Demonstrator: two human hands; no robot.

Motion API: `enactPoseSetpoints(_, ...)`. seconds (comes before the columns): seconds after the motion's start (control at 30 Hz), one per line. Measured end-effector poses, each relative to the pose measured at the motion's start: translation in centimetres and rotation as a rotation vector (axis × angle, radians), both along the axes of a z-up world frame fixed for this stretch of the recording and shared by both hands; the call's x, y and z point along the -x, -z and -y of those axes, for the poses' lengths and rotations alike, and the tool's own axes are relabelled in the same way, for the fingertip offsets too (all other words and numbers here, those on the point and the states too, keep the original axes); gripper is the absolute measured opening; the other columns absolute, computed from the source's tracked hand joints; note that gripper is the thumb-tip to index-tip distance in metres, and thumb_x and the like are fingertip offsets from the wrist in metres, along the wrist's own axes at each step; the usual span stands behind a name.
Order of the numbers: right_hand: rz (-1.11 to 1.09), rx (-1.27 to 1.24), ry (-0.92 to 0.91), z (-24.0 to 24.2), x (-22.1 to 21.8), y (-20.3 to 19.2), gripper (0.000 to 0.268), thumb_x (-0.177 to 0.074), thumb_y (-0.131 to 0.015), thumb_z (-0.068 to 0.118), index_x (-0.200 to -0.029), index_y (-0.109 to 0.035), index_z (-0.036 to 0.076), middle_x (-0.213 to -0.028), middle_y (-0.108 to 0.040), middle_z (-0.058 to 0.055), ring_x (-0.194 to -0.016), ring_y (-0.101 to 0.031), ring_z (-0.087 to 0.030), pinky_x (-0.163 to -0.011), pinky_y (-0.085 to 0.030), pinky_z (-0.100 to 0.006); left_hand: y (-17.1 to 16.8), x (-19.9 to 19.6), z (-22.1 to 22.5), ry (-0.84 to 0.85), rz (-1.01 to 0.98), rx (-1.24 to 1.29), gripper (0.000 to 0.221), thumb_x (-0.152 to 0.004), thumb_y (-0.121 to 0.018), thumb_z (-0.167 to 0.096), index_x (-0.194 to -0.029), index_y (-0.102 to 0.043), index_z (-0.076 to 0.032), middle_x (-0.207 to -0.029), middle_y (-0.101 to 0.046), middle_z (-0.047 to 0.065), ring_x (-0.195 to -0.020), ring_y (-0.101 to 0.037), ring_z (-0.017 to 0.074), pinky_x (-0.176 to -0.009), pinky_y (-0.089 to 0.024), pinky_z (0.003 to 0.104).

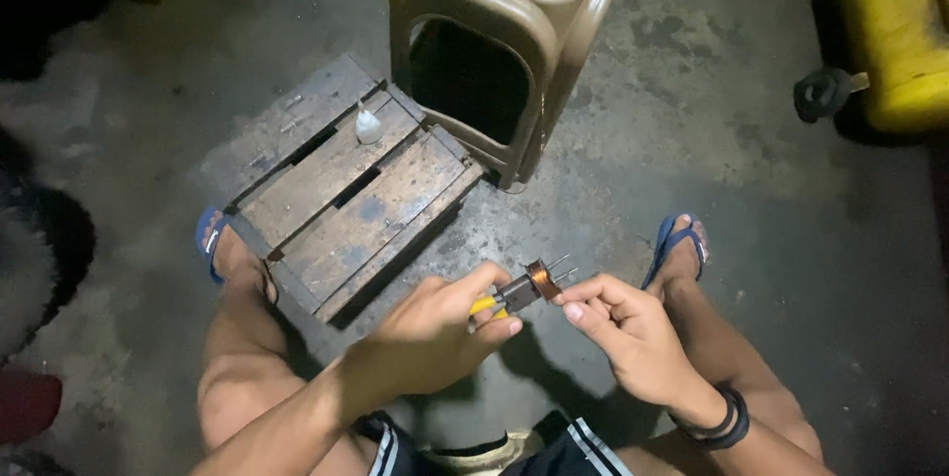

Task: Winding thin copper wire around a small metal core and securing it with adhesive

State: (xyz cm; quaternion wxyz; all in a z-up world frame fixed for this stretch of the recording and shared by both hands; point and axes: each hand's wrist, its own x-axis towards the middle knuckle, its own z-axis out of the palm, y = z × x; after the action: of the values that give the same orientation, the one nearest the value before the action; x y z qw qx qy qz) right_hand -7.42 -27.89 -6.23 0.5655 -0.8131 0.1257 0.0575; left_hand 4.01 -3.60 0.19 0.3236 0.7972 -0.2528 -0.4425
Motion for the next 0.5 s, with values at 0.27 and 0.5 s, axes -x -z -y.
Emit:
enactPoseSetpoints(0.27,0.081,0.078,-0.033,-0.7,0.0,-1.0,0.020,-0.094,-0.070,0.021,-0.101,-0.082,0.007,-0.060,-0.045,0.005,-0.057,-0.044,-0.007,-0.058,-0.037,-0.025,-1.3,-0.8,0.5,-0.124,-0.174,-0.096,0.033,-0.090,-0.069,-0.027,-0.119,-0.056,-0.022,-0.076,-0.058,0.003,-0.065,-0.046,0.0185,-0.059,-0.042,0.034)
enactPoseSetpoints(0.5,0.225,0.154,-0.080,-1.0,0.5,-1.7,0.015,-0.093,-0.070,0.018,-0.098,-0.079,0.006,-0.052,-0.041,0.006,-0.049,-0.039,-0.008,-0.053,-0.035,-0.025,0.1,-0.6,0.1,-0.066,-0.179,0.067,0.013,-0.092,-0.063,-0.021,-0.092,-0.052,-0.015,-0.065,-0.054,0.000,-0.052,-0.048,0.0139,-0.051,-0.035,0.032)
